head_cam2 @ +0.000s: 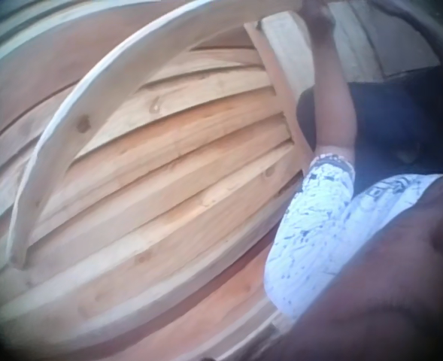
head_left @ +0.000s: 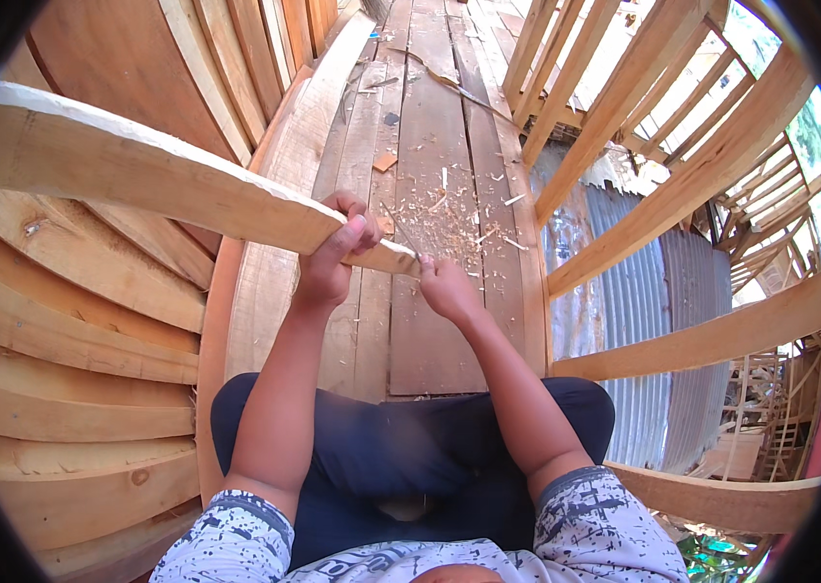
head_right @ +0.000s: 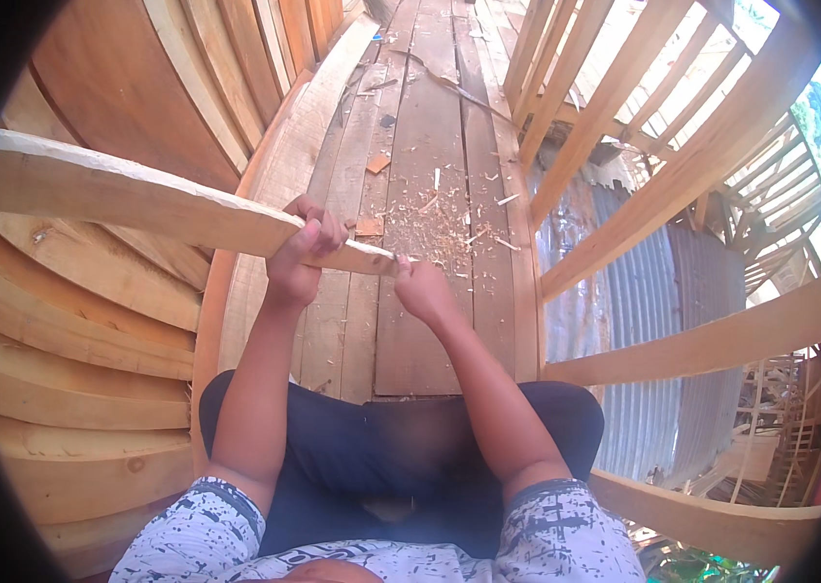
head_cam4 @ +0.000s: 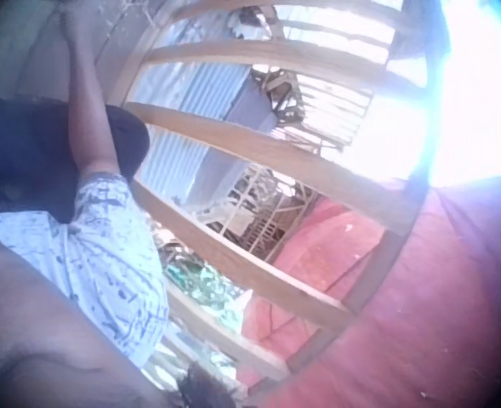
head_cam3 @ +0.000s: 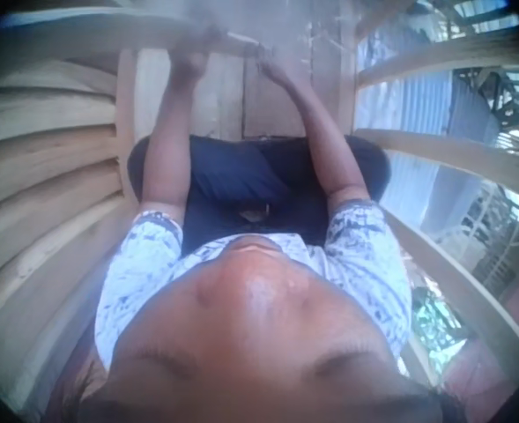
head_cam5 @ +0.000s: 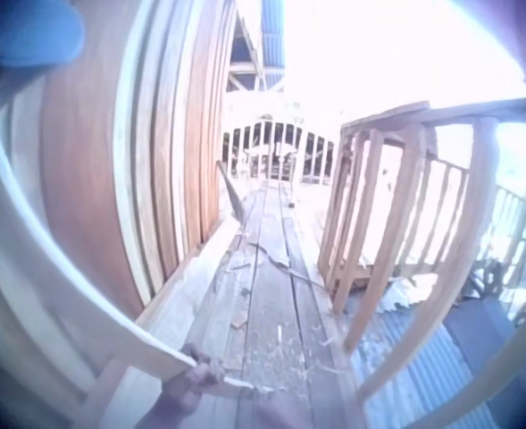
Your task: The person is sitting cross-legged on a wooden floor and carving a long, curved piece of wood using a small knife. They hold the wood with their left hand and use the knife in their right hand to shave off thin layers, creating wood shavings that fall onto the floor.
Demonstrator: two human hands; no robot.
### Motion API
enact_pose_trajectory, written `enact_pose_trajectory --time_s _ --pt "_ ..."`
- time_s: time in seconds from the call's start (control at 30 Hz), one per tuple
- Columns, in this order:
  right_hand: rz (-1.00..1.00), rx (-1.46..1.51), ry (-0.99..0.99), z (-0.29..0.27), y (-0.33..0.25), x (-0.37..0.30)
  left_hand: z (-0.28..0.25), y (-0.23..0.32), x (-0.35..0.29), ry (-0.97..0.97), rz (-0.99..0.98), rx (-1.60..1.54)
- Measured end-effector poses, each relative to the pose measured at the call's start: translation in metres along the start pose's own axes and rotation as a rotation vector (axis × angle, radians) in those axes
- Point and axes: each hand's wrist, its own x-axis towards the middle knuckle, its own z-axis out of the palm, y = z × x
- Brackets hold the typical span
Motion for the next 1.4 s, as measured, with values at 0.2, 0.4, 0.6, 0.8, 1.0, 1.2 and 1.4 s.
enact_pose_trajectory --time_s 0.2,0.4,0.6,0.8,1.0,1.2,1.4 --pt "-0.04 -0.091 0.056 0.0 -0.012 -0.003 -0.006 -0.003 0.002 -0.016 0.005 0.019" --pt "0.069 0.01 0.122 0.006 0.066 0.039 0.015 -0.002 0.012 -0.026 -0.004 0.002" --pt "0.039 -0.051 0.077 0.013 0.015 0.015 0.002 0.007 0.005 -0.013 0.006 0.117" --pt "0.004 -0.115 0.06 0.016 0.028 0.024 -0.007 0.002 0.004 -0.034 0.016 0.056" --pt "0.112 0.042 0.048 0.005 0.034 0.027 0.005 0.0 0.008 -0.037 0.012 0.048" --pt "-0.018 -0.066 0.005 -0.008 -0.015 -0.005 -0.002 -0.001 -0.001 -0.008 0.005 0.055" --pt "0.027 -0.246 0.138 0.012 0.099 0.042 0.006 -0.006 0.005 -0.034 -0.017 -0.002"
